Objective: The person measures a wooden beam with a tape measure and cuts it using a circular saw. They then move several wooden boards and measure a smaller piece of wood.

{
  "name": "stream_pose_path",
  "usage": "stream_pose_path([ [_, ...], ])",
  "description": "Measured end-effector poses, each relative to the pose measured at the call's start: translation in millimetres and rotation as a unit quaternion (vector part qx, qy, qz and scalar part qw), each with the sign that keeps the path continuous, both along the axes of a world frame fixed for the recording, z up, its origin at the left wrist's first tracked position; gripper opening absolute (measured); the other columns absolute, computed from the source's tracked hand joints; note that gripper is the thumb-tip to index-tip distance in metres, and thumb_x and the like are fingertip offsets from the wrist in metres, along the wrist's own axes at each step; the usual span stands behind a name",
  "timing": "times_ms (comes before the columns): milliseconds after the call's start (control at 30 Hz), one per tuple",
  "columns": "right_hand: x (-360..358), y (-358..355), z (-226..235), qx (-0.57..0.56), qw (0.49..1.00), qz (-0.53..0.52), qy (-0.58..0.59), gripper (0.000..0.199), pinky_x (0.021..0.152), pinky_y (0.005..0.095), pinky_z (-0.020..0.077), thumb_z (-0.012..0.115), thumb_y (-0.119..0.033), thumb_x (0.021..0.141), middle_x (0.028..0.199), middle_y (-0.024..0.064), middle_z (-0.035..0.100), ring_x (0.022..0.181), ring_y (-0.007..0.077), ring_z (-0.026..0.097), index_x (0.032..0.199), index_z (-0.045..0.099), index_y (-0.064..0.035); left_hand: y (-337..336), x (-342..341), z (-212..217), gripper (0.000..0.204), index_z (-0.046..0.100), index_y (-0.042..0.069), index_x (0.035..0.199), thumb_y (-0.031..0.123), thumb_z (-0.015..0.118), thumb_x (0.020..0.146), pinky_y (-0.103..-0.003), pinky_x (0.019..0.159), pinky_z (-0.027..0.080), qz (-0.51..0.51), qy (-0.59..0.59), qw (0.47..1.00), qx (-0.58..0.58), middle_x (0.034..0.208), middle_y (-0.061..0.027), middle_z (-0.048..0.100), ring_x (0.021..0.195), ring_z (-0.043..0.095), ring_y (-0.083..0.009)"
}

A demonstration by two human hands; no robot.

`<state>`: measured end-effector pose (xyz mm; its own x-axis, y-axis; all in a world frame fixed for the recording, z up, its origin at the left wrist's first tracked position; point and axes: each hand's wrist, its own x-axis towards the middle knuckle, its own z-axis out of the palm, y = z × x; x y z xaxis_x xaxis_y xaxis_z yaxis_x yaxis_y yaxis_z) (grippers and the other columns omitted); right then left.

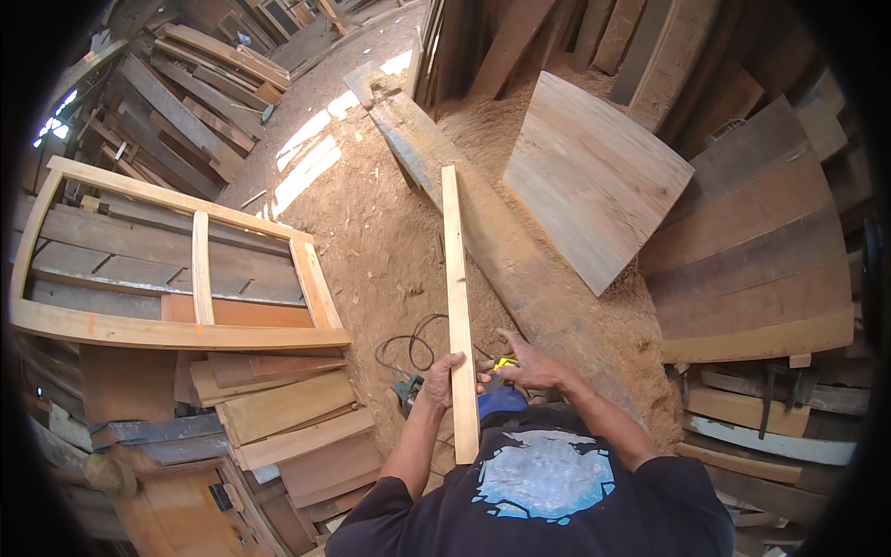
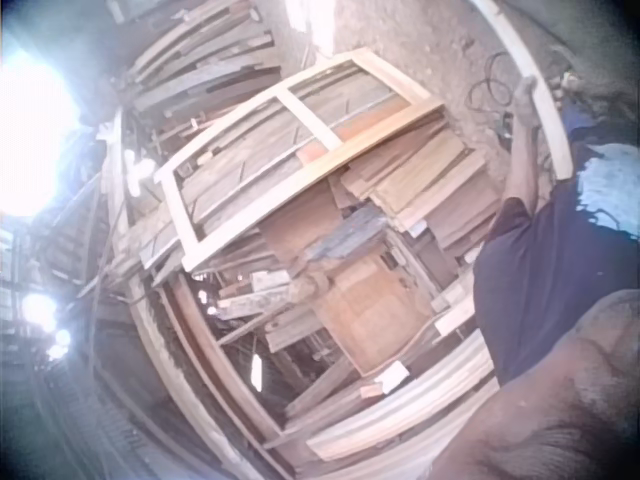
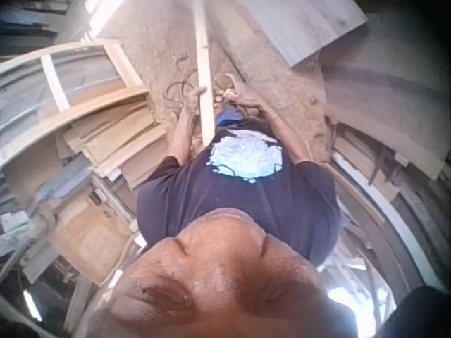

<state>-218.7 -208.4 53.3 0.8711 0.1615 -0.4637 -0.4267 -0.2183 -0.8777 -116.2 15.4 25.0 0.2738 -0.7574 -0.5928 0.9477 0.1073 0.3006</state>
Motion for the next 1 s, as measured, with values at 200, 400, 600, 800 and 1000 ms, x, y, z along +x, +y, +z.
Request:
stream_pose_path([
  [200, 35.8, 45.2, -24.8, -0.113, 0.983, 0.023, -0.143, 0.095, 0.117, 0.0444, 0.0290, 0.069, -0.039, 0.084, 0.147, 0.0365, 0.035, 0.139, 0.0441, 0.036, 0.149, 0.020, 0.0097, 23.4, 16.3, -2.7, 0.045, 0.056, -0.006, 0.111, 0.035, 0.062, 0.092, -0.035, 0.062, 0.061, -0.004, -0.064, 0.996, 0.055, 0.088, -0.0195, 0.067, 0.073, 0.069, -0.0258],
  [400, 42.3, 57.7, 8.3, -0.131, 0.984, 0.057, -0.104, 0.094, 0.116, 0.0439, 0.0306, 0.069, -0.038, 0.084, 0.144, 0.0363, 0.038, 0.136, 0.0432, 0.040, 0.150, 0.020, 0.0079, 46.1, 27.5, -12.9, 0.039, 0.056, -0.003, 0.108, 0.033, 0.063, 0.093, -0.033, 0.061, 0.061, 0.002, -0.106, 0.991, 0.081, 0.087, -0.0165, 0.066, 0.070, 0.068, -0.0220],
  [600, 8.5, 20.3, 16.8, -0.090, 0.987, 0.095, -0.090, 0.061, 0.105, 0.0417, 0.0411, 0.065, -0.030, 0.087, 0.129, 0.0237, 0.058, 0.123, 0.0359, 0.054, 0.139, 0.048, -0.0019, 63.8, 43.1, -16.1, 0.036, 0.053, -0.001, 0.112, 0.029, 0.061, 0.094, -0.031, 0.060, 0.060, -0.012, -0.067, 0.996, 0.057, 0.094, -0.0134, 0.067, 0.070, 0.066, -0.0181],
  [800, 1.3, -7.1, 37.5, -0.152, 0.988, 0.027, 0.000, 0.041, 0.092, 0.0408, 0.0481, 0.062, -0.028, 0.088, 0.111, 0.0189, 0.067, 0.106, 0.0336, 0.063, 0.123, 0.062, -0.0052, 89.1, 53.9, -8.9, 0.041, 0.052, 0.001, 0.112, 0.040, 0.052, 0.099, -0.031, 0.057, 0.059, -0.026, -0.146, 0.985, 0.092, 0.090, -0.0130, 0.068, 0.068, 0.065, -0.0169],
  [1000, 71.6, 28.1, 62.5, -0.247, 0.967, -0.044, -0.049, 0.041, 0.089, 0.0439, 0.0488, 0.061, -0.031, 0.088, 0.107, 0.0198, 0.065, 0.104, 0.0364, 0.062, 0.122, 0.062, -0.0087, 83.5, 41.0, -7.9, 0.055, 0.056, 0.004, 0.112, 0.055, 0.040, 0.100, -0.036, 0.058, 0.057, -0.026, -0.087, 0.993, 0.080, 0.085, -0.0128, 0.064, 0.066, 0.065, -0.0226],
])
